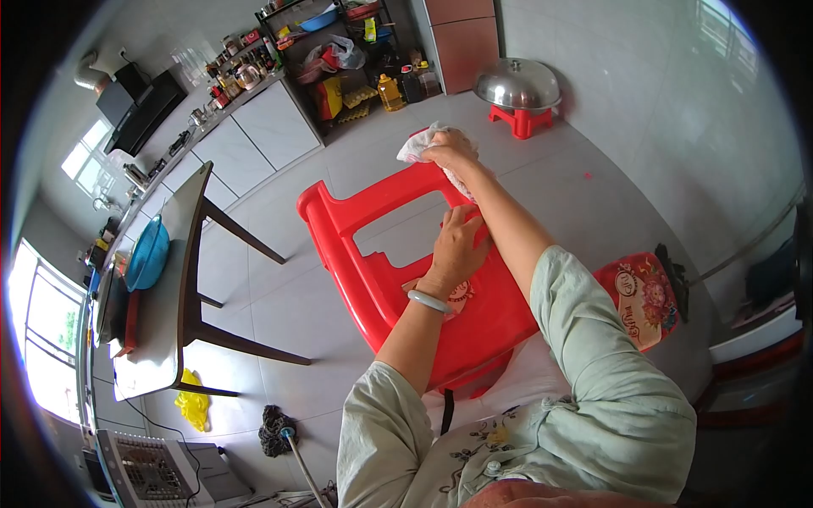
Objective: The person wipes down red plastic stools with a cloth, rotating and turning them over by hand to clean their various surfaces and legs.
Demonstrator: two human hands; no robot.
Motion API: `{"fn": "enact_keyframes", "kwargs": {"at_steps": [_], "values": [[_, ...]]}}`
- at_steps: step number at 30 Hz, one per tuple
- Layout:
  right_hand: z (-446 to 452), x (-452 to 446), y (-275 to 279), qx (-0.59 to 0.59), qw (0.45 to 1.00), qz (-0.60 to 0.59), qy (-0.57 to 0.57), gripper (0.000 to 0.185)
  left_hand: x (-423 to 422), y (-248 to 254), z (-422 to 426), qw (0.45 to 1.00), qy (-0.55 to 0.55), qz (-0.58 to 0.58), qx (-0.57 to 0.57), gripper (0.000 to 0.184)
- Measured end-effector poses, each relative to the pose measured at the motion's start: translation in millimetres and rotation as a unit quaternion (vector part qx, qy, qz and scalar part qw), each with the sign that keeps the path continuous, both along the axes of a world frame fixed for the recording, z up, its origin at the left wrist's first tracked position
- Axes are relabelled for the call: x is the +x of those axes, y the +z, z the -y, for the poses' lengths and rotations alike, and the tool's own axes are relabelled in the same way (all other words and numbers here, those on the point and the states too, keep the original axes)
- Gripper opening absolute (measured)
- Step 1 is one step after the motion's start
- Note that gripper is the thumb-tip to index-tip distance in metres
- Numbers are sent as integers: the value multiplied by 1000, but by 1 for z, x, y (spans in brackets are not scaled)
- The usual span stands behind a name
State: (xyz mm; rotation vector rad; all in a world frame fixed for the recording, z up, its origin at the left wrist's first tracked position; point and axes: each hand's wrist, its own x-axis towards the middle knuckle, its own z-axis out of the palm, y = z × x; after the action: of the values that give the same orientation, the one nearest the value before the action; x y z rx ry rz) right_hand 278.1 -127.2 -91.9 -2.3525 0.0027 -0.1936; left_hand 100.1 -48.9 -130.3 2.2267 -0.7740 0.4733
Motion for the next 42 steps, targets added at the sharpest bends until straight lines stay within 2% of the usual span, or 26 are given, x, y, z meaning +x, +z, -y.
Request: {"fn": "enact_keyframes", "kwargs": {"at_steps": [11,17,21,24,26,27,28,29,30,32,33,34,36,37,38,39,40,41,42], "values": [[4,-9,-8,63,996,59,-21,51,4,-5,0,1000,0,19,3,34],[6,-6,-3,108,994,10,-13,53,2,-3,2,1000,-4,16,-3,36],[5,-9,-1,93,995,19,-19,53,4,-3,1,1000,-3,14,2,36],[7,1,-11,104,994,22,7,45,3,-3,1,1000,-3,16,1,35],[7,-1,-16,85,992,85,-25,33,3,-4,0,1000,-5,13,3,35],[11,5,-21,84,993,85,-24,33,3,-4,-1,1000,-7,11,5,36],[16,14,-24,234,967,84,-55,28,1,-3,-1,1000,-6,11,5,36],[20,21,-30,378,918,80,-86,23,-1,-2,0,1000,0,1,3,38],[24,-12,1,487,858,100,-125,21,-3,0,1,1000,5,-9,2,41],[41,35,-35,553,777,219,-206,23,-10,1,6,999,17,14,26,44],[44,40,-41,502,791,265,-227,20,-13,1,8,998,29,37,50,48],[39,24,-28,503,791,265,-227,20,-11,-1,7,998,29,37,51,48],[31,-7,-6,490,842,220,-50,23,-5,-7,5,998,1,18,53,54],[33,25,-26,349,903,247,35,31,-6,-7,5,998,0,19,55,54],[33,47,-42,315,914,196,162,35,-8,-7,6,999,-11,13,38,56],[28,42,-37,134,950,267,89,33,-9,-7,7,1000,-22,7,22,57],[22,37,-33,-55,944,326,11,31,-10,-7,8,1000,-21,7,22,57],[20,35,-25,-54,944,326,12,31,-10,-7,8,999,-22,9,42,58],[19,35,-19,-49,972,231,-4,30,-12,-7,8,998,-24,12,61,59]]}}
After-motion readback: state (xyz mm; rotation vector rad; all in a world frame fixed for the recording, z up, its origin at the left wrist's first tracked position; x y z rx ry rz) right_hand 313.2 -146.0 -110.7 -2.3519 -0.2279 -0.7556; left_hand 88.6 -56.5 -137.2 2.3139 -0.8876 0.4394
